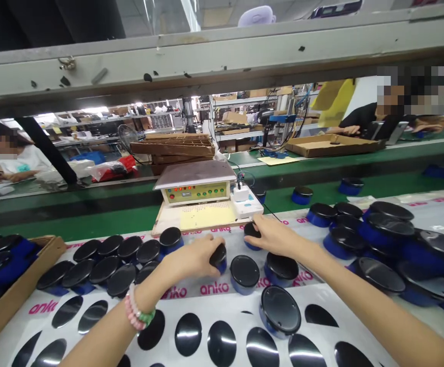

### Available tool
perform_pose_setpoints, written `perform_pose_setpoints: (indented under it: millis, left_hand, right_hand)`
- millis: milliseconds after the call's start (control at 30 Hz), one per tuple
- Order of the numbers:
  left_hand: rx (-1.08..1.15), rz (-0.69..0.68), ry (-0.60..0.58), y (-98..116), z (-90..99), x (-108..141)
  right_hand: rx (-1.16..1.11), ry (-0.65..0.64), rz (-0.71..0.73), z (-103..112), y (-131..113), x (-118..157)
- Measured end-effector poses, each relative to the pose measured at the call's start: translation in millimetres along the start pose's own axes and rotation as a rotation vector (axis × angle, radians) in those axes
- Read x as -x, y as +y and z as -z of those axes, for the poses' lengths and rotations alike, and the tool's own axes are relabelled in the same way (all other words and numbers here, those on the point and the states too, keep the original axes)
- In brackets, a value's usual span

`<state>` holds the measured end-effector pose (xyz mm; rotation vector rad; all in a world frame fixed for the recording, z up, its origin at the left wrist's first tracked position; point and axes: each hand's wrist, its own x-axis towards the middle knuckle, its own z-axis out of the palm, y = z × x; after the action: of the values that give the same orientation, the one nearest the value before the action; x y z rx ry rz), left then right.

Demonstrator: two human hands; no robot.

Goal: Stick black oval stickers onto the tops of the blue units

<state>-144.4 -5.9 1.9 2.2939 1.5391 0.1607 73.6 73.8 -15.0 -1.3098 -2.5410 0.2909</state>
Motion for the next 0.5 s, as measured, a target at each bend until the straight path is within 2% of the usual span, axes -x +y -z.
perform_pose_setpoints:
  millis: [100,200,300,367,433,500]
  left_hand:
    - [0.024,0.005,0.089,-4.3,1.7,-14.8]
    - [0.056,-0.055,0.066,-8.9,3.7,-25.0]
    - [0.072,-0.089,0.063,-0.1,7.0,-26.4]
    - [0.050,-0.123,0.142,19.4,5.3,-22.8]
    - [-0.024,-0.315,0.210,46.0,-4.6,-18.0]
    - [-0.147,-0.644,0.212,70.1,-23.1,-14.8]
  right_hand:
    - [-0.066,-0.048,0.045,5.0,-8.1,1.8]
    - [-0.142,-0.084,0.063,15.0,-9.6,14.8]
    - [-0.169,-0.032,-0.039,22.6,1.5,32.9]
    - [-0.171,0.016,-0.156,22.7,11.5,44.9]
    - [-0.208,0.015,-0.235,18.1,18.0,54.0]
    - [-0.286,-0.012,-0.265,10.4,19.2,58.4]
